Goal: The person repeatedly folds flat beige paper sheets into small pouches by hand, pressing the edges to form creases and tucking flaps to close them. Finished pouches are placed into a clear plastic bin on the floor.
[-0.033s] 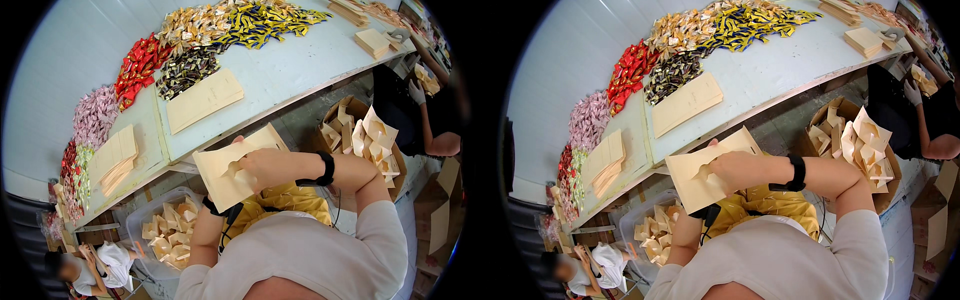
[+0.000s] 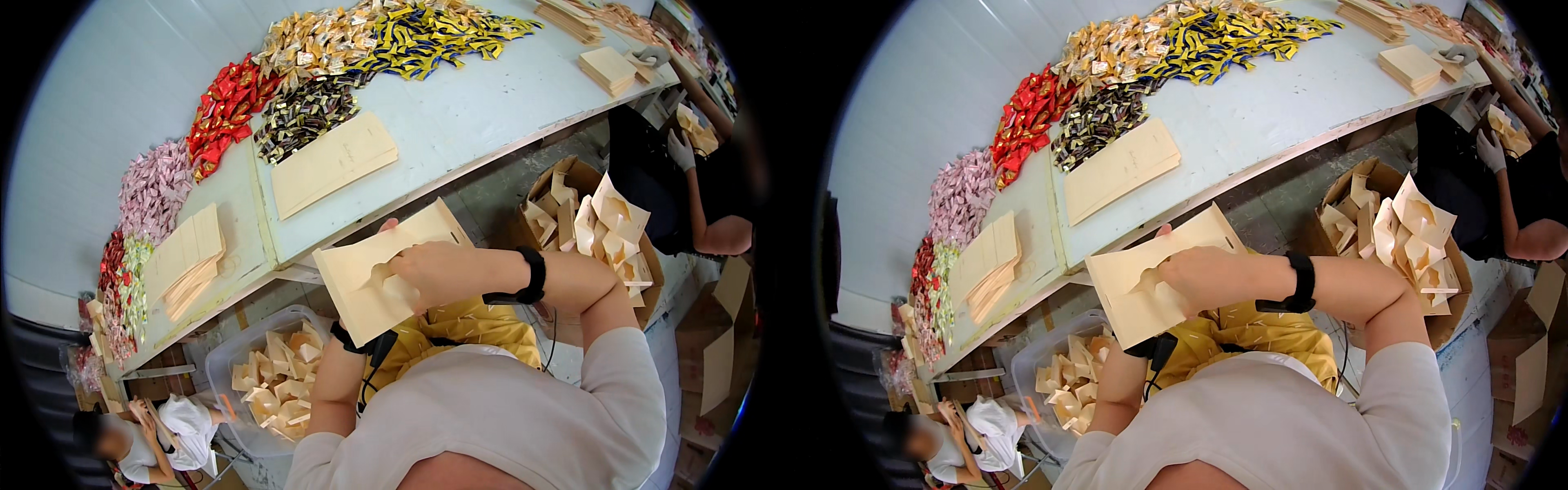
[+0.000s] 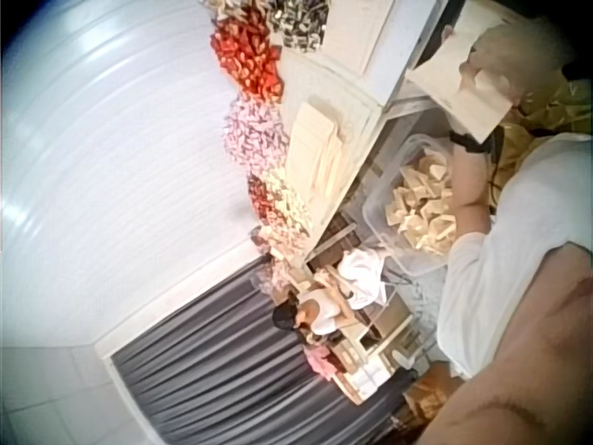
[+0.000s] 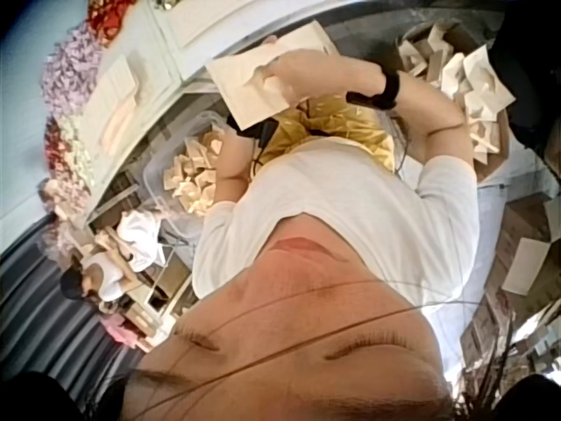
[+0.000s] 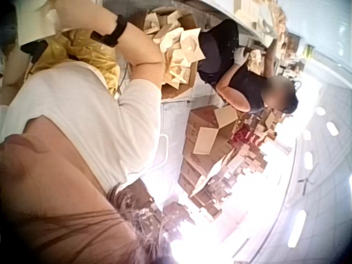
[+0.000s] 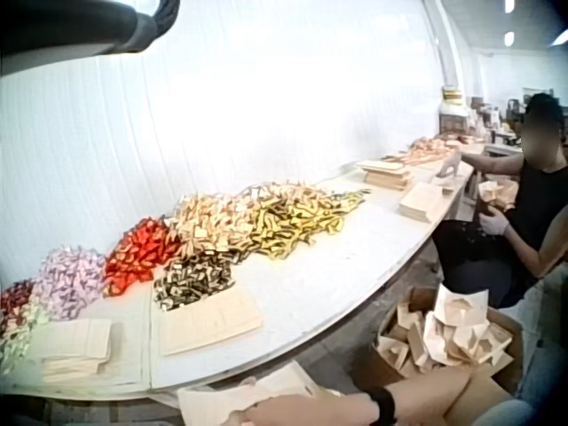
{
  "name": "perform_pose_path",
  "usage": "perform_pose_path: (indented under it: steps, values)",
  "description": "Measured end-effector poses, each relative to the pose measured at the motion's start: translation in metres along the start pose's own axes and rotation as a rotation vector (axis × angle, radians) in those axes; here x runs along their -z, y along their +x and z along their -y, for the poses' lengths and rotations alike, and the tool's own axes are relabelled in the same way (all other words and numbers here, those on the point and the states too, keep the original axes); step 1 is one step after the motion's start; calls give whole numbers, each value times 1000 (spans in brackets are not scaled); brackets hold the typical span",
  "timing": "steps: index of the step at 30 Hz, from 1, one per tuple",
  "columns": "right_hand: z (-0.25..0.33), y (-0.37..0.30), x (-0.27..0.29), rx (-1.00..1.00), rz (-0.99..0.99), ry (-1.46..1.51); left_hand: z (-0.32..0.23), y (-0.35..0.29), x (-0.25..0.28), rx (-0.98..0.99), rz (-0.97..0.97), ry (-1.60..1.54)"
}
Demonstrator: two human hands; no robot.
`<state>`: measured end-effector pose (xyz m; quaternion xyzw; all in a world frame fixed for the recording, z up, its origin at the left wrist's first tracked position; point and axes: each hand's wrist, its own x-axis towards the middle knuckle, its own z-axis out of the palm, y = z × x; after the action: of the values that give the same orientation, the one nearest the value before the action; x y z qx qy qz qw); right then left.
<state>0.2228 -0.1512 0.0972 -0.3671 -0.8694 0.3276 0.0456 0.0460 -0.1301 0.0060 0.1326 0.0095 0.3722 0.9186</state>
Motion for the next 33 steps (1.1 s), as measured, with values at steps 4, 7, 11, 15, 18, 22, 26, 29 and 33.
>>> perform_pose_path:
  steps: [4,7,11,15,18,22,26,29,33]
  values:
    - [-8,3,-10,21,-45,-80,-1,3,1,1,-8,34]
    - [-5,3,-5,9,-55,-54,0,-2,-5,5,-39,84]
    - [-2,1,-3,12,-73,-58,2,-11,-15,0,-87,188]
    - [-14,3,-15,39,-220,-237,1,-1,-24,-50,-116,288]
    - [-12,1,-10,42,-218,-218,-1,8,-28,-101,-137,351]
    - [-5,-1,-3,32,-205,-141,0,15,-31,-129,-145,391]
    - [-2,-1,1,0,-149,-77,1,20,-35,-147,-154,412]
    - [-2,-1,2,-9,-128,-64,3,21,-36,-158,-163,403]
    - [1,-4,5,-55,-124,-61,2,17,-29,-142,-190,330]
